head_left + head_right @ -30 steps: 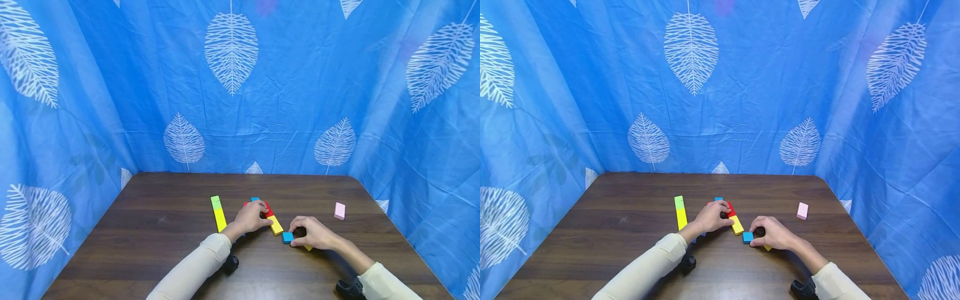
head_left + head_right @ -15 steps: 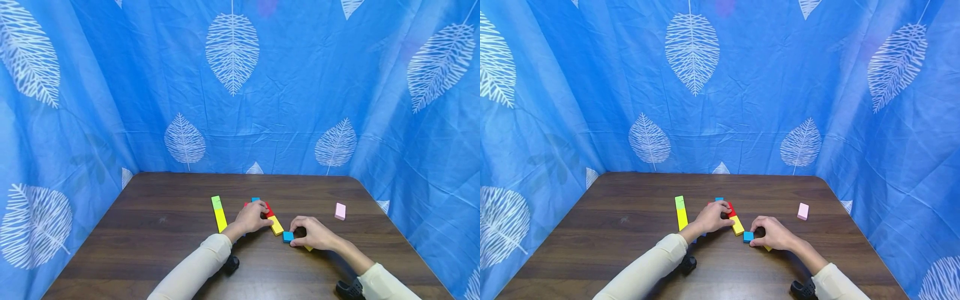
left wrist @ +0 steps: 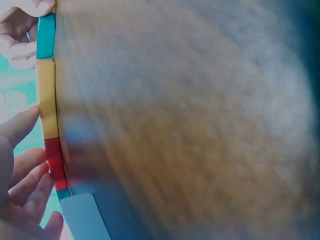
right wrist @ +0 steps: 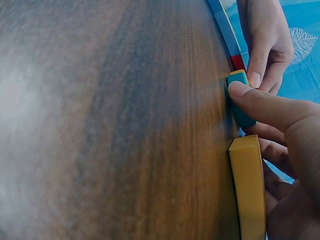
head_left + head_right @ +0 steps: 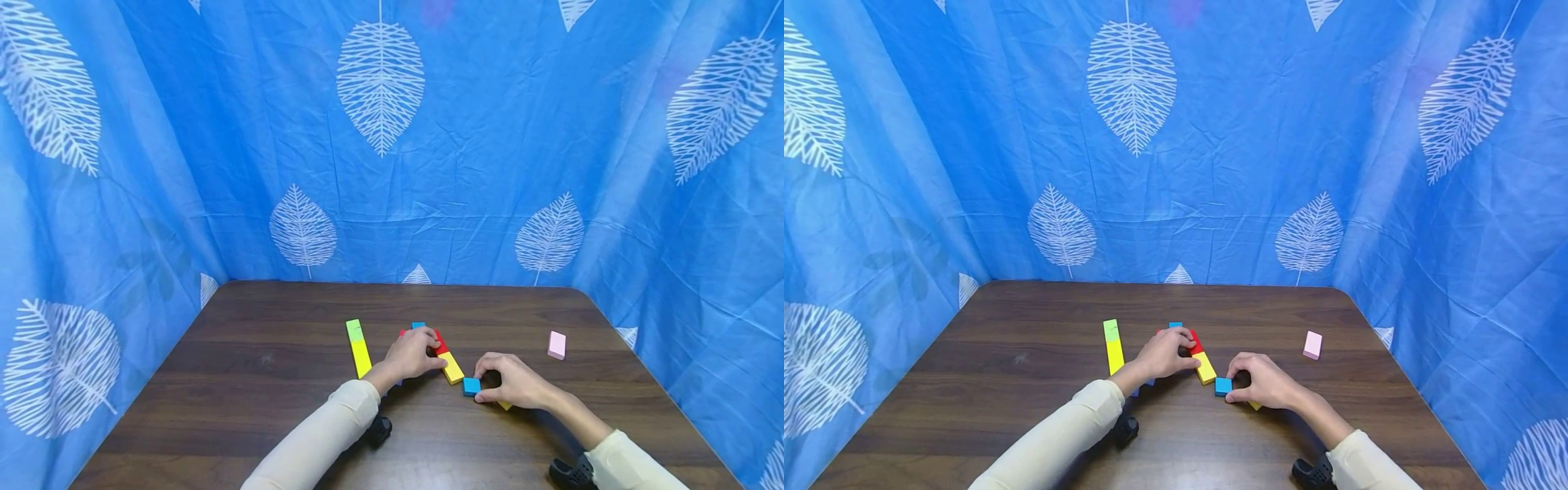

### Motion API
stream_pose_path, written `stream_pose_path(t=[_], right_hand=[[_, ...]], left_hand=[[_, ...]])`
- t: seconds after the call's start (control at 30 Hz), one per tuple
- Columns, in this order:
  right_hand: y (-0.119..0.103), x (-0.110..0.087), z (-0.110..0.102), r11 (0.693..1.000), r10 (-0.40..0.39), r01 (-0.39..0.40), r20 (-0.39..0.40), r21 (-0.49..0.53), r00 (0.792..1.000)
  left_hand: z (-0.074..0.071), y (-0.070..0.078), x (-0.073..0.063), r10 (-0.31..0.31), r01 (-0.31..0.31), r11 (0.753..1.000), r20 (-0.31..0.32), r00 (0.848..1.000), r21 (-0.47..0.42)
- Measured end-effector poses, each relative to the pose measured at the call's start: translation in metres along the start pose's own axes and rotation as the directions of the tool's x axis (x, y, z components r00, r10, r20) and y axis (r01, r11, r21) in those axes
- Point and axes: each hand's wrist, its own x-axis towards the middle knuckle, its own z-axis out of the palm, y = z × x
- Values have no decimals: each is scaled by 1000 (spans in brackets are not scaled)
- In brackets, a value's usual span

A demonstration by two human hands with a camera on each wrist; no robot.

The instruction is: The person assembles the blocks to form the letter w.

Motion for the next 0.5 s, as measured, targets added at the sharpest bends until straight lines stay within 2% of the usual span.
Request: stream_pose_path(t=[0.27,0.4,0.5], right_hand=[[8,-10,-10,1000,-22,23,-62,20,998],[12,-17,-16,1000,-29,29,-104,-9,994],[14,-23,-21,999,-7,2,-115,-44,993]], left_hand=[[0,1,-1,-13,13,1000,8,1000,-5],[0,-1,-1,-6,6,1000,6,1000,-3],[1,-2,-2,-2,2,1000,4,1000,-5]])
